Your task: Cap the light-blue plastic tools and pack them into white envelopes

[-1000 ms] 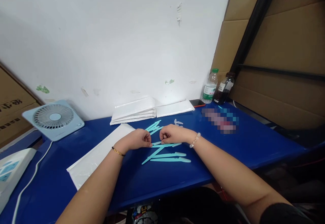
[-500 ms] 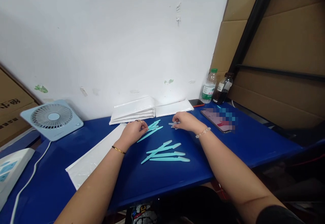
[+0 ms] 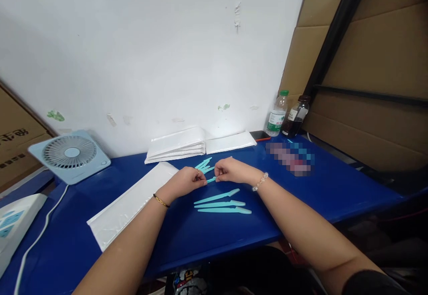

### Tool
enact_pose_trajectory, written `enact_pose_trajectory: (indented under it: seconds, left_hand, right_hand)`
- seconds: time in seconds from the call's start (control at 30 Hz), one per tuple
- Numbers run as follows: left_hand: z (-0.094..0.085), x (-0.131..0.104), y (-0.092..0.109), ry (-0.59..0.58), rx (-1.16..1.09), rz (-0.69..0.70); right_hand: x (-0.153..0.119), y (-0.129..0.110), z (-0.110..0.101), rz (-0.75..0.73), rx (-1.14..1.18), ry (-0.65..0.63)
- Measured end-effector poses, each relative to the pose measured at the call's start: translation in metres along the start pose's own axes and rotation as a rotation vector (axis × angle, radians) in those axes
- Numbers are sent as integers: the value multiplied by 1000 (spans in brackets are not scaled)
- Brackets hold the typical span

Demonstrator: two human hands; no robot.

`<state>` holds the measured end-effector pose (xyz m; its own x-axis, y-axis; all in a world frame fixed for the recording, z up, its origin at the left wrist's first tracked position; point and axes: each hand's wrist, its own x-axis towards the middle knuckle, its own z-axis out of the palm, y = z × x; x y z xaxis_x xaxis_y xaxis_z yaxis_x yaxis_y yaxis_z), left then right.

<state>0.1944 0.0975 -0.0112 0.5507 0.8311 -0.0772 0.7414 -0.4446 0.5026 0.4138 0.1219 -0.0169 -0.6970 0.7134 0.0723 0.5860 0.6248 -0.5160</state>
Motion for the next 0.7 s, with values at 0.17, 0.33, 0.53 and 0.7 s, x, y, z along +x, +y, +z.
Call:
enact_pose_trajectory:
  seconds: [0.17, 0.33, 0.53, 0.7]
  left_hand:
    - [-4, 5, -11, 144, 198, -24]
    - [-7, 4, -13, 268, 253, -107]
    - [1, -3, 10, 100, 103, 17]
    - [9, -2, 16, -64, 82, 69]
  right_hand:
    - [-4, 18, -13, 64, -11, 85]
    - [-16, 34, -29, 165, -25, 192]
    - [-18, 13, -25, 19, 0, -337]
    - [-11, 1, -14, -3, 3, -317]
